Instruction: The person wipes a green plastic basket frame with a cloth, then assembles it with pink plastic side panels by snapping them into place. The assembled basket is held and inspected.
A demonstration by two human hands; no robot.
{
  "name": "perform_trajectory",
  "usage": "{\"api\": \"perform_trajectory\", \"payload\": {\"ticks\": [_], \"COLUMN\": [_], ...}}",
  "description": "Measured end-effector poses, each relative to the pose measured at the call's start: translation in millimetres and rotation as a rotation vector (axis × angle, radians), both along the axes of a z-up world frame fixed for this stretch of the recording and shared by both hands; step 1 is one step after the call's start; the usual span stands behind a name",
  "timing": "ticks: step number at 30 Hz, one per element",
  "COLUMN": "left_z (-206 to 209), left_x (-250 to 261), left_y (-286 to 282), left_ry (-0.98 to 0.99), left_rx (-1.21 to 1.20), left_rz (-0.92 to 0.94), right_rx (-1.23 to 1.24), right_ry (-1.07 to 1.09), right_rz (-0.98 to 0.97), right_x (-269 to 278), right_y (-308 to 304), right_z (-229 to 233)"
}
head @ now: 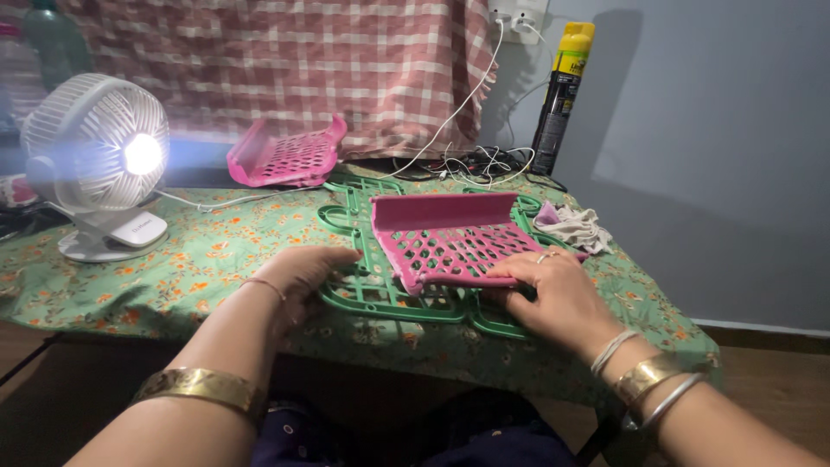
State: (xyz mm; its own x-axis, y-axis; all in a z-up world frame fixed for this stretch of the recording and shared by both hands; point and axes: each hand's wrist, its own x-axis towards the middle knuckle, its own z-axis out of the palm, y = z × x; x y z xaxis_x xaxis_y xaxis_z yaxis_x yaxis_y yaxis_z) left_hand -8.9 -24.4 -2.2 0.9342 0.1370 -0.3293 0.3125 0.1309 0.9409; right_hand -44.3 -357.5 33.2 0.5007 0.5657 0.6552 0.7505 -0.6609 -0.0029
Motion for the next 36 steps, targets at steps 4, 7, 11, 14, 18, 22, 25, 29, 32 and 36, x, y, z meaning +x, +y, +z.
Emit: {"api": "perform_trajectory", "payload": {"ticks": [4, 7, 11, 14, 18, 22, 25, 29, 32, 36], "left_z": [-11.1, -17.8, -20.6, -20.8, -21.2, -19.3, -16.5, -13.8, -11.6, -14.0], "left_x": [19.9, 35.3, 39.3, 30.4, 19.5, 10.6, 2.5, -9.7, -12.6, -13.2], "left_y": [2.6, 14.6, 25.7, 28.6, 26.8, 20.4, 8.1, -6.9, -11.5, -11.1], "left_ry": [-0.14, -0.236, -0.176, -0.164, -0.255, -0.371, -0.354, -0.397, -0.429, -0.376], "left_rx": [0.178, 0.149, 0.042, 0.007, 0.022, 0.225, 0.492, 0.732, 0.764, 0.705], "left_rz": [-0.109, -0.145, -0.127, -0.076, -0.054, -0.023, -0.006, 0.036, 0.066, 0.057], "right_rx": [0.125, 0.22, 0.273, 0.229, 0.174, 0.138, 0.121, 0.094, 0.068, 0.055], "right_ry": [0.001, -0.027, 0.008, -0.07, -0.161, -0.092, -0.085, -0.077, -0.053, -0.053], "right_rz": [-0.183, -0.205, -0.204, -0.201, -0.137, -0.253, -0.247, -0.208, -0.218, -0.221], "right_x": [-4.4, -2.4, 4.4, 7.5, 10.0, 13.7, 13.3, 13.2, 12.9, 11.4], "right_y": [-1.3, -1.7, -4.3, -5.8, -6.7, -5.2, -5.6, -4.0, -4.0, -2.2], "right_z": [-4.6, -1.2, 3.2, 1.3, -5.0, -7.1, -9.3, -11.4, -11.5, -11.0]}}
